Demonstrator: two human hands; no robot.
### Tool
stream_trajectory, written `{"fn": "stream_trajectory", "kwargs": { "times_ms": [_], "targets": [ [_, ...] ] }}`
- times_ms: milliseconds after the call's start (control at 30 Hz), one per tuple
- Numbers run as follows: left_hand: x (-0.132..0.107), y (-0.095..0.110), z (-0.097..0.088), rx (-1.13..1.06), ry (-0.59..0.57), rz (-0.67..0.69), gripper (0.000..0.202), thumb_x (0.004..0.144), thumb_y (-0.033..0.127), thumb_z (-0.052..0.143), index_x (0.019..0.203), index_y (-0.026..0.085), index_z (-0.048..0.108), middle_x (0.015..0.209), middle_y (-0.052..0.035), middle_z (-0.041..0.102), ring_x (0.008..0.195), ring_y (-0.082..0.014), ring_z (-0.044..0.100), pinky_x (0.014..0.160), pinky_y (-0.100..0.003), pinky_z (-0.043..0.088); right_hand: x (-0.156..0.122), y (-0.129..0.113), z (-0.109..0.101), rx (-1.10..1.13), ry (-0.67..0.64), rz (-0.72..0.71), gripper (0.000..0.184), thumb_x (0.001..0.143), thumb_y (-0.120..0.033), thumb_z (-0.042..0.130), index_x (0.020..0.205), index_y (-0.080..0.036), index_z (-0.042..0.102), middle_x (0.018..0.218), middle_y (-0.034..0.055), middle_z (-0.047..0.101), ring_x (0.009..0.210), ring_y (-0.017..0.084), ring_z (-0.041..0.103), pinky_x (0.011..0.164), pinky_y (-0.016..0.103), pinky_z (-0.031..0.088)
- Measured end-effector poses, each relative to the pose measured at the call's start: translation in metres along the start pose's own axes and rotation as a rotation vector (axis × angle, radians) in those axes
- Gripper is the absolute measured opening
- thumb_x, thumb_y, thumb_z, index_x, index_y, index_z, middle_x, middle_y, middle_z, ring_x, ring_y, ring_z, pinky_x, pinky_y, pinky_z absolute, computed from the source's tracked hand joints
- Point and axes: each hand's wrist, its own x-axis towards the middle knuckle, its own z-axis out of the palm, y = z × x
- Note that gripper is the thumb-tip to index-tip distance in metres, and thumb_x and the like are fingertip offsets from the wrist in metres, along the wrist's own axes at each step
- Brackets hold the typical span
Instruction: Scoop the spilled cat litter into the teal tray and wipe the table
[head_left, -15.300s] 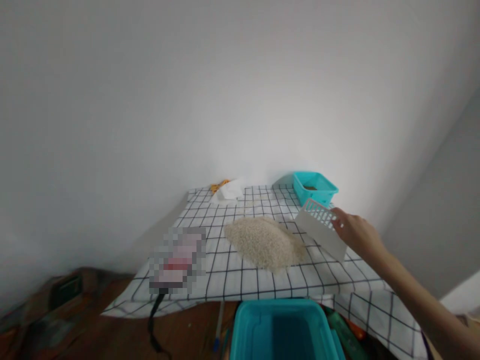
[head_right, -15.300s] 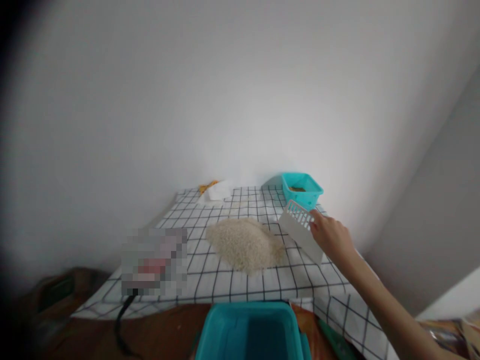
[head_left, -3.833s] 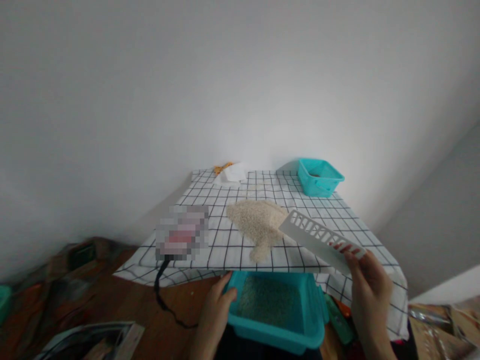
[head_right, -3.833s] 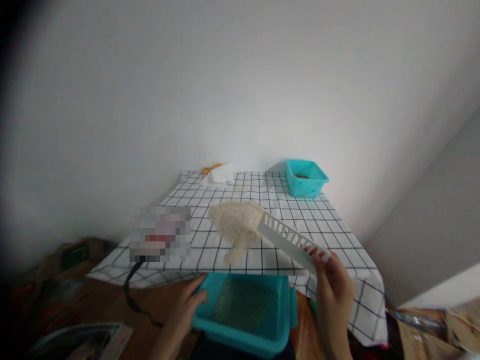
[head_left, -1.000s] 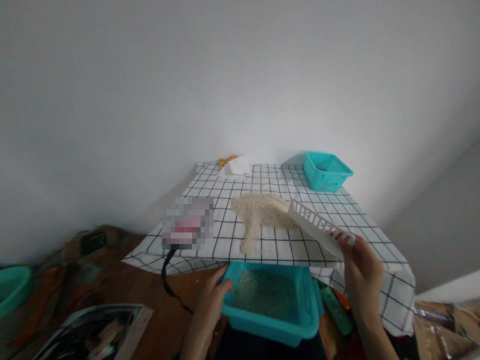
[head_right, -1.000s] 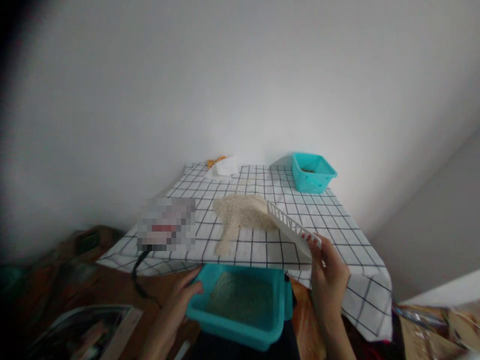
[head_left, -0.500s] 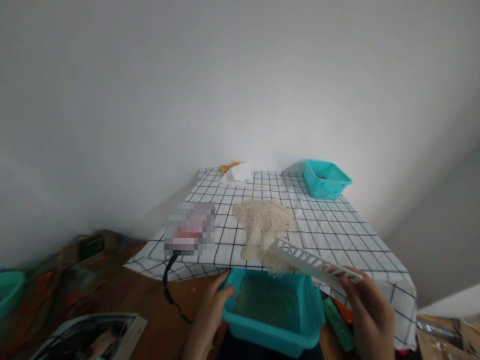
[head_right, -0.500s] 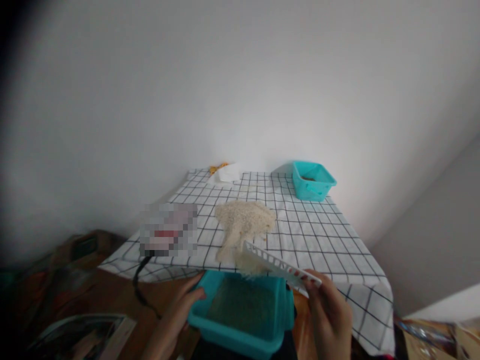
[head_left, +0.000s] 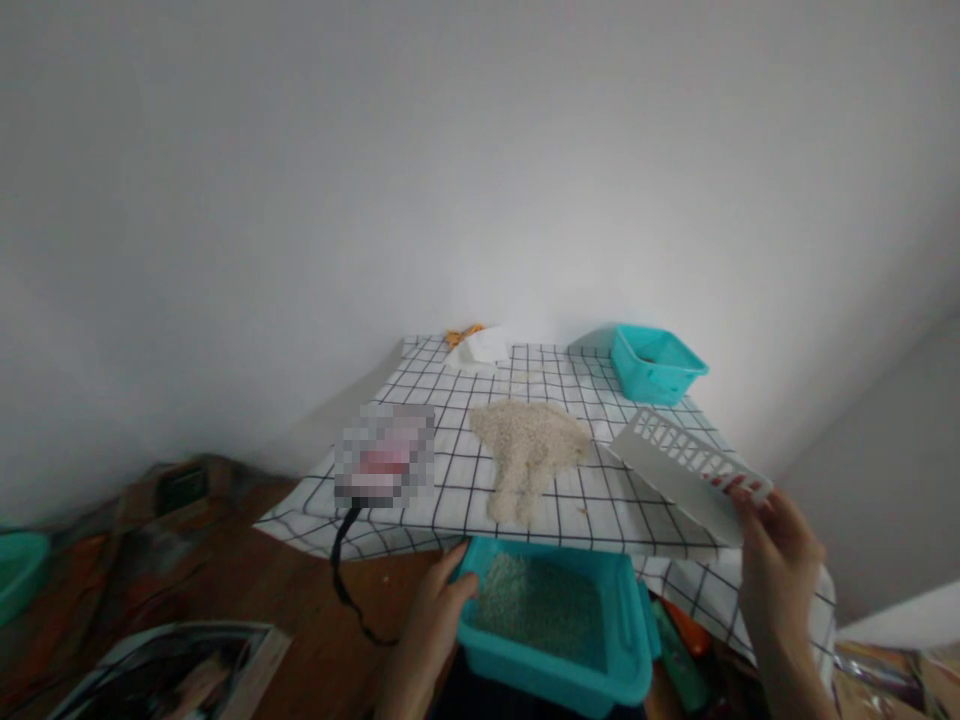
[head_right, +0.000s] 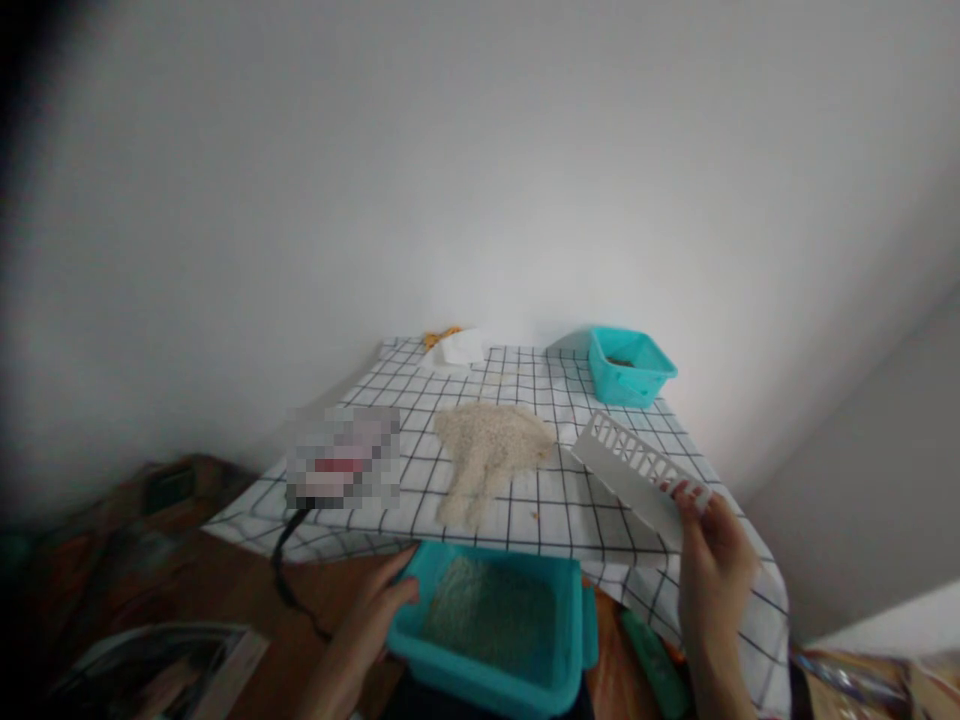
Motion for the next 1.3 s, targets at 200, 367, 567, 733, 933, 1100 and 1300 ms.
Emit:
{"fn": "stream_trajectory", "kwargs": {
  "times_ms": [200, 367, 567, 733, 933, 1100, 1300],
  "targets": [
    [-0.001, -0.002, 0.002, 0.015, -0.024, -0.005, 0.052, 0.056, 0.028, 0.052, 0.102, 0.018, 0.076, 0.075, -0.0007, 0.071, 0.069, -0.0211, 0.058, 0.06, -0.028, 0.039, 0.002, 0.0, 0.021, -0.03, -0.11, 0.025, 0.035, 0.087, -0.052, 0.064, 0.087, -0.017, 0.07, 0.081, 0.004, 0.069, 0.073, 0.02, 0.059, 0.066, 0.03, 0.043],
    [-0.001, -0.007, 0.005, -0.011, 0.039, 0.001, 0.055, 0.056, 0.029, 0.051, 0.104, 0.018, 0.076, 0.064, 0.0012, 0.066, 0.067, -0.021, 0.056, 0.059, -0.028, 0.038, -0.003, -0.003, 0.03, -0.016, -0.162, 0.0, 0.033, 0.088, -0.05, 0.064, 0.088, -0.018, 0.07, 0.079, 0.0026, 0.068, 0.072, 0.019, 0.059, 0.062, 0.028, 0.041],
    [-0.004, -0.003, 0.006, -0.023, 0.036, -0.005, 0.053, 0.057, 0.031, 0.053, 0.103, 0.018, 0.078, 0.07, -0.002, 0.071, 0.073, -0.0244, 0.061, 0.06, -0.029, 0.04, -0.005, -0.004, 0.031, 0.015, -0.25, -0.021, 0.026, 0.089, -0.045, 0.064, 0.09, -0.02, 0.072, 0.086, 0.0036, 0.073, 0.08, 0.022, 0.065, 0.07, 0.031, 0.047],
    [-0.007, 0.001, 0.004, -0.031, 0.044, -0.001, 0.054, 0.057, 0.03, 0.054, 0.104, 0.018, 0.078, 0.064, -0.0004, 0.069, 0.077, -0.0258, 0.063, 0.065, -0.031, 0.044, -0.018, -0.011, 0.023, 0.054, -0.303, -0.02, 0.02, 0.087, -0.041, 0.067, 0.089, -0.022, 0.074, 0.087, 0.0039, 0.074, 0.083, 0.023, 0.067, 0.072, 0.033, 0.052],
    [-0.004, 0.003, 0.004, -0.006, 0.021, 0.005, 0.051, 0.057, 0.03, 0.054, 0.101, 0.018, 0.078, 0.061, 0.0013, 0.065, 0.072, -0.0238, 0.061, 0.065, -0.03, 0.044, -0.036, -0.018, 0.004, 0.038, -0.317, 0.022, 0.018, 0.085, -0.04, 0.07, 0.087, -0.023, 0.077, 0.088, 0.0048, 0.075, 0.084, 0.024, 0.069, 0.073, 0.034, 0.056],
    [-0.004, 0.006, 0.004, 0.018, -0.005, -0.004, 0.05, 0.057, 0.027, 0.053, 0.099, 0.02, 0.079, 0.052, 0.0035, 0.058, 0.071, -0.0234, 0.059, 0.064, -0.029, 0.043, -0.041, -0.016, -0.015, 0.044, -0.325, 0.065, 0.018, 0.08, -0.041, 0.075, 0.082, -0.023, 0.078, 0.085, 0.0047, 0.076, 0.08, 0.024, 0.07, 0.07, 0.032, 0.056],
    [-0.001, -0.002, 0.003, 0.037, -0.013, 0.032, 0.052, 0.059, 0.027, 0.052, 0.103, 0.018, 0.078, 0.067, 0.0012, 0.068, 0.07, -0.0212, 0.058, 0.062, -0.028, 0.04, -0.019, -0.009, -0.013, 0.091, -0.156, 0.036, 0.019, 0.078, -0.04, 0.076, 0.077, -0.021, 0.073, 0.079, 0.0029, 0.072, 0.076, 0.022, 0.066, 0.07, 0.032, 0.051]
  ]
}}
